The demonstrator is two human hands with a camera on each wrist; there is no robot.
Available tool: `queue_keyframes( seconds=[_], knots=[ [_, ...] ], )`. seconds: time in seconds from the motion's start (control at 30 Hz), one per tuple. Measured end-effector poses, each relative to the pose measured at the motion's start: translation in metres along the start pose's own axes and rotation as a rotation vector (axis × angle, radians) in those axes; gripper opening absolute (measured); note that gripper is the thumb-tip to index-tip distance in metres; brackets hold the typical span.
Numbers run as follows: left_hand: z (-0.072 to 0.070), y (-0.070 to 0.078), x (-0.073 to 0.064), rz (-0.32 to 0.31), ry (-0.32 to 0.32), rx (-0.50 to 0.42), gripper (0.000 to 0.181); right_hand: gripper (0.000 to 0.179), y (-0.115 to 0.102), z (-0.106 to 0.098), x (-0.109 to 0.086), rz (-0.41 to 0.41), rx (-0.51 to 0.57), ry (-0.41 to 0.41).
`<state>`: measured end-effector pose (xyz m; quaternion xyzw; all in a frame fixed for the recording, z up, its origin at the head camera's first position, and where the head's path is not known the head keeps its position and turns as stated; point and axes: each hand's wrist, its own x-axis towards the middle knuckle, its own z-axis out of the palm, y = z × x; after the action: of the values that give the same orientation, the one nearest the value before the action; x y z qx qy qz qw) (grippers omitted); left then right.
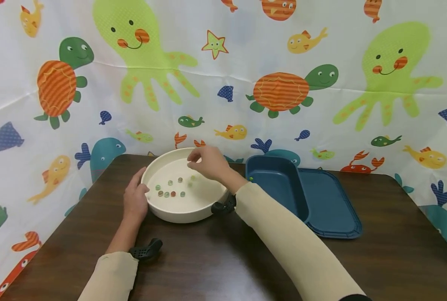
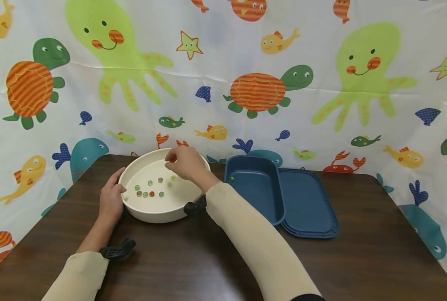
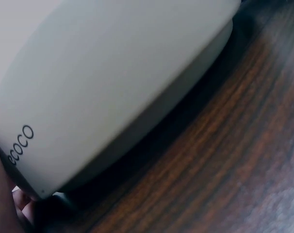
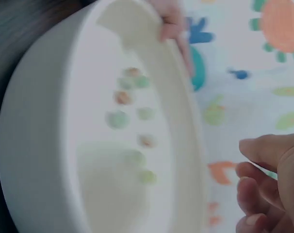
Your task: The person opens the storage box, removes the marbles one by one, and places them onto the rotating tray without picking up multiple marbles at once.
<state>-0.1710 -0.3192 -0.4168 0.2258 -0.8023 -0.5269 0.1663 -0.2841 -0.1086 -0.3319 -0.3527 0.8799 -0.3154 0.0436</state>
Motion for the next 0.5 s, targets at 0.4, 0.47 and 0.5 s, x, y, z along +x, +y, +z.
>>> queue_keyframes(
  seconds=[0.4,0.47,0.5],
  knots=[
    [0.000,0.001,0.002,-0.005,0.001,0.006,0.068,0.021,0.067,-0.076,-0.041,0.150,0.098,0.111],
    [0.002,-0.001,0.002,-0.003,0.000,0.007,0.068,0.021,0.083,-0.080,-0.047,0.182,0.120,0.116],
    [0.002,-0.002,0.002,-0.003,-0.001,0.010,0.069,0.021,0.091,-0.081,-0.050,0.200,0.134,0.117]
  ],
)
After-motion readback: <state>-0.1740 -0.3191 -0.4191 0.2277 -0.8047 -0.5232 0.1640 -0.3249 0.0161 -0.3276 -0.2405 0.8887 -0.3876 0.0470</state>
